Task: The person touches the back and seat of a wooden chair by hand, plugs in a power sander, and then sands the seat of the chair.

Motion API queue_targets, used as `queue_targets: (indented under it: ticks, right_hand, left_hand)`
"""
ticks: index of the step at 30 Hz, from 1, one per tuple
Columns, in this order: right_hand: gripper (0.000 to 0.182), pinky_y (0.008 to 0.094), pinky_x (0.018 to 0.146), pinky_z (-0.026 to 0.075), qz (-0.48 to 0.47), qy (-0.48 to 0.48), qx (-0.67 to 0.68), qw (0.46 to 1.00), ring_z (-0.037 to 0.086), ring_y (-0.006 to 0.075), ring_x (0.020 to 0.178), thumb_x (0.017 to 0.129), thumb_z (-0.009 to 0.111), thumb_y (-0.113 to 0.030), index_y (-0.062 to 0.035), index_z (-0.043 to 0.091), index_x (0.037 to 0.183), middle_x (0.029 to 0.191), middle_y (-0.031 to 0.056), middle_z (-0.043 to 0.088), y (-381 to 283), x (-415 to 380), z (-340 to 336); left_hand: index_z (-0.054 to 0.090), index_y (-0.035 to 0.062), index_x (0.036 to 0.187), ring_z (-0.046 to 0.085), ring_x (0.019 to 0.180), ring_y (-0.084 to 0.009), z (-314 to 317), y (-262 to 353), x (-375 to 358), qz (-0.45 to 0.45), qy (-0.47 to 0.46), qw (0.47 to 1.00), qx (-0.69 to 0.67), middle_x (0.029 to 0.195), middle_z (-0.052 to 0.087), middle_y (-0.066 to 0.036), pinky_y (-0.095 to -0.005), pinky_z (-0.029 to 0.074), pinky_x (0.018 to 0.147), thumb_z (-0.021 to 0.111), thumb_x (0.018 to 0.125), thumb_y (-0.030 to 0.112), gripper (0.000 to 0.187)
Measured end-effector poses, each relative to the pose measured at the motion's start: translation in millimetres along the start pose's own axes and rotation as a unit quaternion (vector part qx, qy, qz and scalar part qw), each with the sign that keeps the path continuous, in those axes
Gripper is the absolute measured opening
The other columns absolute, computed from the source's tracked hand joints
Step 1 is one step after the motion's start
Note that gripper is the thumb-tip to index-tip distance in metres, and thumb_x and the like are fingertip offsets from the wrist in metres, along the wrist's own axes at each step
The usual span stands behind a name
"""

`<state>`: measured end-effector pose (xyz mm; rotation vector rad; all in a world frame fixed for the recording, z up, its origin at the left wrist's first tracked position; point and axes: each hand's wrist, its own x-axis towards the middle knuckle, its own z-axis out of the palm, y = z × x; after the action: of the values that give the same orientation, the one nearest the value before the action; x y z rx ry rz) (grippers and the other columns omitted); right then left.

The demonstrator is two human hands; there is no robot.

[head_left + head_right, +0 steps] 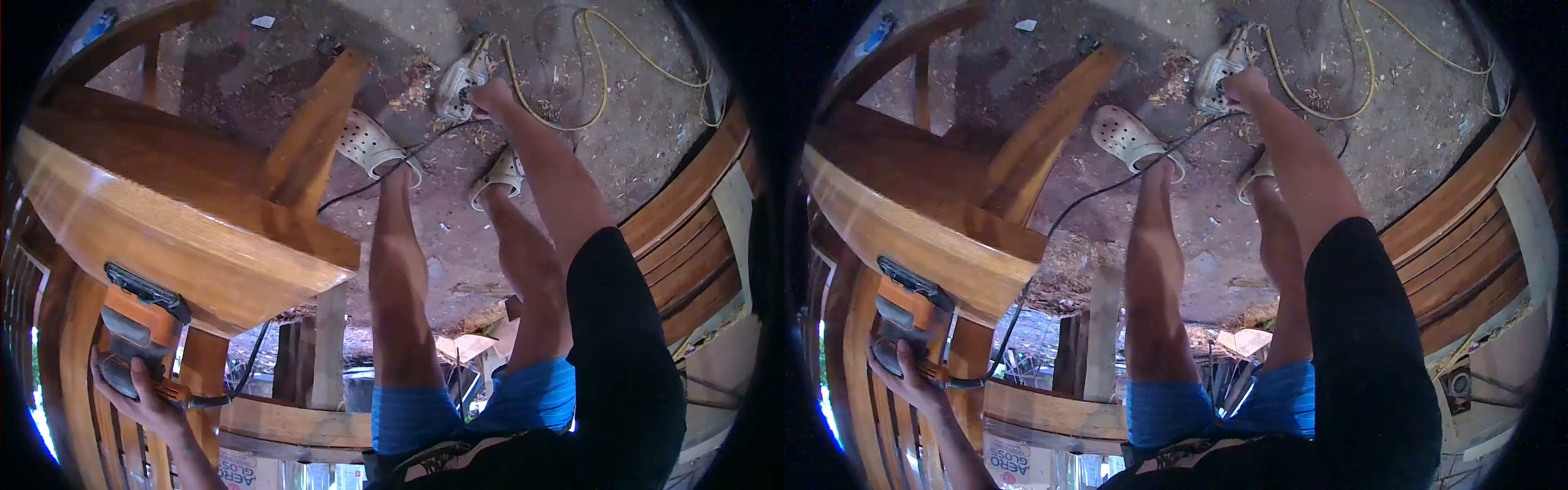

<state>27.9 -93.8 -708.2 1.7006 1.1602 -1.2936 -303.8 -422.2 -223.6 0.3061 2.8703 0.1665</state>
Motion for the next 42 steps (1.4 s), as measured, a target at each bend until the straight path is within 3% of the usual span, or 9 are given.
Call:
queue_targets:
  ticks: [2, 8, 20, 24, 31, 32, 35, 39, 42]
  right_hand:
    - [0.032, 0.0383, 0.08, 0.056, 0.0, -0.01, 0.021, 1.0, 0.067, 0.0316, 0.098, 0.07, 0.067, -0.013, 0.0084, 0.065, 0.093, 0.102, 0.0224, 0.068, -10, -20, -1]
    - [0.038, 0.0406, 0.087, 0.053, 0.0, 0.243, -0.054, 0.968, 0.064, 0.0366, 0.102, 0.069, 0.071, -0.022, 0.005, 0.065, 0.096, 0.107, 0.0247, 0.065, -17, -58, 38]
    - [0.034, 0.0416, 0.086, 0.052, -0.037, 0.21, -0.134, 0.968, 0.065, 0.0357, 0.1, 0.074, 0.069, -0.023, -0.0002, 0.066, 0.099, 0.102, 0.0218, 0.066, -5, -41, 37]
    - [0.032, 0.0449, 0.084, 0.052, -0.109, 0.245, -0.099, 0.958, 0.066, 0.0409, 0.091, 0.073, 0.067, -0.022, 0.0041, 0.068, 0.091, 0.092, 0.0248, 0.067, -8, -72, -9]
    - [0.034, 0.0424, 0.078, 0.054, -0.099, 0.41, -0.026, 0.906, 0.068, 0.0323, 0.09, 0.074, 0.066, -0.028, 0.0021, 0.07, 0.088, 0.089, 0.0215, 0.069, -69, -38, -162]
    - [0.033, 0.0416, 0.076, 0.053, -0.184, 0.375, -0.063, 0.906, 0.068, 0.0317, 0.087, 0.075, 0.065, -0.028, 0.002, 0.069, 0.088, 0.088, 0.0206, 0.069, -69, -8, -190]
    - [0.033, 0.0425, 0.069, 0.051, -0.297, 0.25, 0.201, 0.899, 0.067, 0.0334, 0.076, 0.077, 0.064, -0.032, 0.0004, 0.068, 0.084, 0.081, 0.019, 0.068, -99, 38, -250]
    - [0.036, 0.0475, 0.075, 0.047, -0.257, 0.337, -0.038, 0.905, 0.064, 0.0387, 0.084, 0.081, 0.06, -0.036, -0.0008, 0.065, 0.09, 0.088, 0.0216, 0.066, -101, -27, -212]
    - [0.048, 0.0485, 0.082, 0.046, -0.383, 0.356, 0.05, 0.851, 0.061, 0.0408, 0.096, 0.082, 0.062, -0.043, -0.0005, 0.06, 0.104, 0.097, 0.0224, 0.064, -58, -66, -125]
  left_hand:
    - [0.041, -0.001, 0.135, 0.045, 0.121, -0.0297, 0, 0, 0, 0.003, -0.002, 1.0, -0.005, 0.134, 0.043, -0.019, -0.0404, 0.036, 0.102, 0.065, 0.086, 0.032, 0.064]
    - [0.039, -0.0016, 0.136, 0.044, 0.121, -0.0298, -4, -9, 0, -0.012, 0.009, 1.0, -0.014, 0.133, 0.042, -0.018, -0.0406, 0.036, 0.101, 0.065, 0.085, 0.032, 0.066]
    - [0.041, -0.0002, 0.135, 0.044, 0.119, -0.0287, 1, 7, -1, -0.017, -0.001, 0.999, -0.033, 0.132, 0.045, -0.017, -0.0406, 0.036, 0.1, 0.064, 0.086, 0.033, 0.064]
    - [0.037, 0.0, 0.137, 0.043, 0.12, -0.0293, 1, 4, -2, -0.04, -0.009, 0.994, -0.099, 0.134, 0.042, -0.018, -0.0403, 0.034, 0.102, 0.065, 0.085, 0.027, 0.065]
    - [0.037, 0.0014, 0.138, 0.044, 0.118, -0.0278, 0, 1, -3, -0.027, -0.007, 0.993, -0.116, 0.13, 0.043, -0.017, -0.0395, 0.034, 0.102, 0.066, 0.085, 0.018, 0.063]
    - [0.037, 0.0014, 0.138, 0.044, 0.118, -0.0278, 0, 0, -3, -0.023, -0.006, 0.993, -0.114, 0.13, 0.043, -0.017, -0.0394, 0.034, 0.102, 0.066, 0.085, 0.018, 0.063]
    - [0.037, 0.0013, 0.138, 0.044, 0.12, -0.028, 4, -6, 0, -0.009, 0.007, 0.994, -0.112, 0.131, 0.043, -0.017, -0.0395, 0.034, 0.103, 0.066, 0.084, 0.018, 0.063]
    - [0.037, 0.0012, 0.137, 0.042, 0.123, -0.0286, 1, -8, 0, -0.019, 0.006, 0.997, -0.075, 0.132, 0.043, -0.017, -0.0399, 0.033, 0.104, 0.066, 0.084, 0.018, 0.063]
    - [0.03, 0.0006, 0.138, 0.042, 0.122, -0.0288, 5, -19, -2, -0.024, 0.031, 0.997, -0.072, 0.13, 0.042, -0.017, -0.0396, 0.032, 0.106, 0.069, 0.081, 0.02, 0.071]
